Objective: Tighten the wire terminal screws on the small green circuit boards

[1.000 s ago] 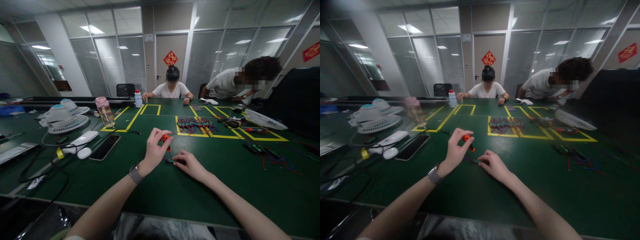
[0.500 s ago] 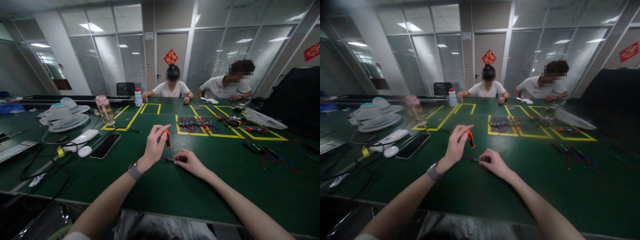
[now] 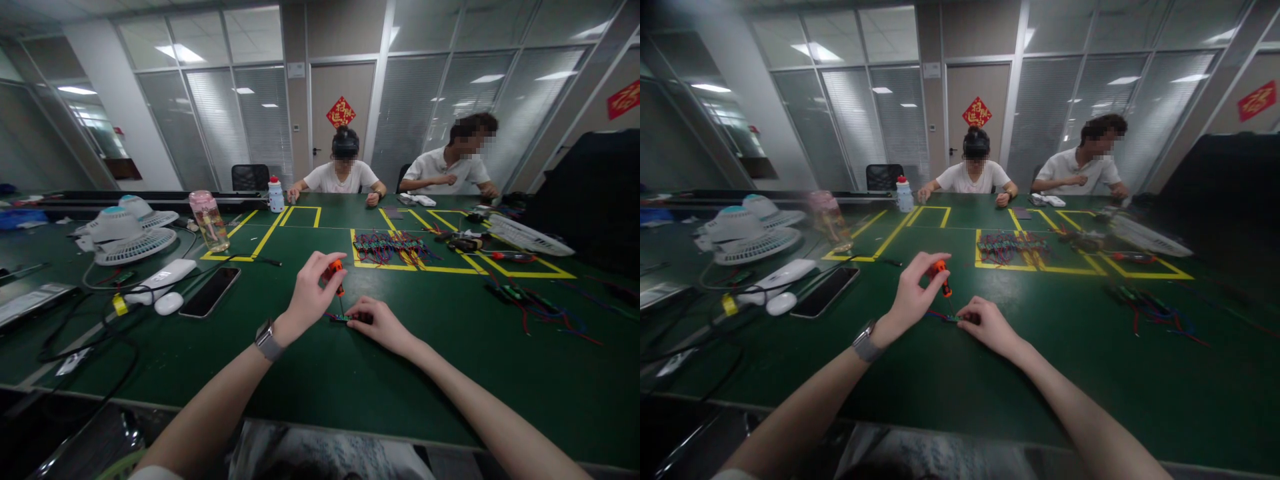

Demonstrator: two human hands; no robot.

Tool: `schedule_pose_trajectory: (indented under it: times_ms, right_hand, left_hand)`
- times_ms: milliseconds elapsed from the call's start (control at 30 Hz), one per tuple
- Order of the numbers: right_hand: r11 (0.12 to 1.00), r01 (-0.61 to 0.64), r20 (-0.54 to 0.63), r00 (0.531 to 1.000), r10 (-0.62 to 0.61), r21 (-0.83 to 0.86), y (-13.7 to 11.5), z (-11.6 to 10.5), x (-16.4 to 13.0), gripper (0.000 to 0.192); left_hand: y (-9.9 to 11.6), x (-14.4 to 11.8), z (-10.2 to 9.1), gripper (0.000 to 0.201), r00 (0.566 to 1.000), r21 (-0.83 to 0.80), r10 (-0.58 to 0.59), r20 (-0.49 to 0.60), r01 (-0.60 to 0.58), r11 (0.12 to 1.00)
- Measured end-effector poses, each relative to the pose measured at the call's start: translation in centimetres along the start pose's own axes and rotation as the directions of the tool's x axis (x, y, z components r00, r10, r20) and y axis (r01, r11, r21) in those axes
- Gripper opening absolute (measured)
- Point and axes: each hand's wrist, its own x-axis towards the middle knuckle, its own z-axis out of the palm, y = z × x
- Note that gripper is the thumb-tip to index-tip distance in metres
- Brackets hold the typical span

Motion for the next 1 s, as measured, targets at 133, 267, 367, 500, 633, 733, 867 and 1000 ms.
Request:
schedule_pose_trajectory:
  times_ms: [133,267,367,500,633,733,867,1000]
  right_hand:
    - [1.0,0.007,-0.002,1.0,-0.007,-0.008,-0.1,-0.02,0.01,0.01]
    - [1.0,0.003,0.0,1.0,-0.003,-0.019,-0.1,-0.04,-0.01,0.01]
    - [1.0,0.009,0.001,1.0,-0.009,-0.023,-0.09,-0.04,-0.02,0.011]
    - [1.0,0.01,-0.002,1.0,-0.01,-0.028,-0.08,0.0,-0.02,0.01]
    - [1.0,0.01,-0.005,1.0,-0.01,-0.023,-0.01,0.04,-0.01,0.01]
    - [1.0,0.011,-0.004,1.0,-0.011,-0.017,0.07,0.04,0.0,0.011]
    - [0.999,0.012,-0.002,1.0,-0.013,-0.032,0.12,0.01,-0.03,0.011]
    - [0.999,0.01,0.003,1.0,-0.01,-0.03,0.02,-0.04,-0.08,0.011]
  left_hand:
    - [0.01,0.0,0.13,0.019,0.999,0.02,-0.03,-0.043,0.031,0.999]
    - [0.15,-0.11,0.26,0.018,0.998,0.022,-0.031,-0.049,0.033,0.999]
    - [0.0,-0.26,0.4,0.024,0.999,0.049,-0.048,-0.024,0.049,0.998]
    - [-0.36,-0.47,0.44,0.04,0.999,0.086,-0.018,-0.031,0.021,0.996]
    - [-0.25,-0.57,0.25,0.031,1.0,0.055,0.024,0.002,-0.024,0.998]
    - [0.01,-0.52,0.16,0.032,0.999,0.04,0.033,0.007,-0.034,0.999]
    - [0.09,-0.31,0.13,0.029,0.999,0.107,0.026,-0.026,-0.023,0.994]
    - [0.1,-0.16,0.01,0.024,0.999,0.103,0.013,-0.049,-0.008,0.995]
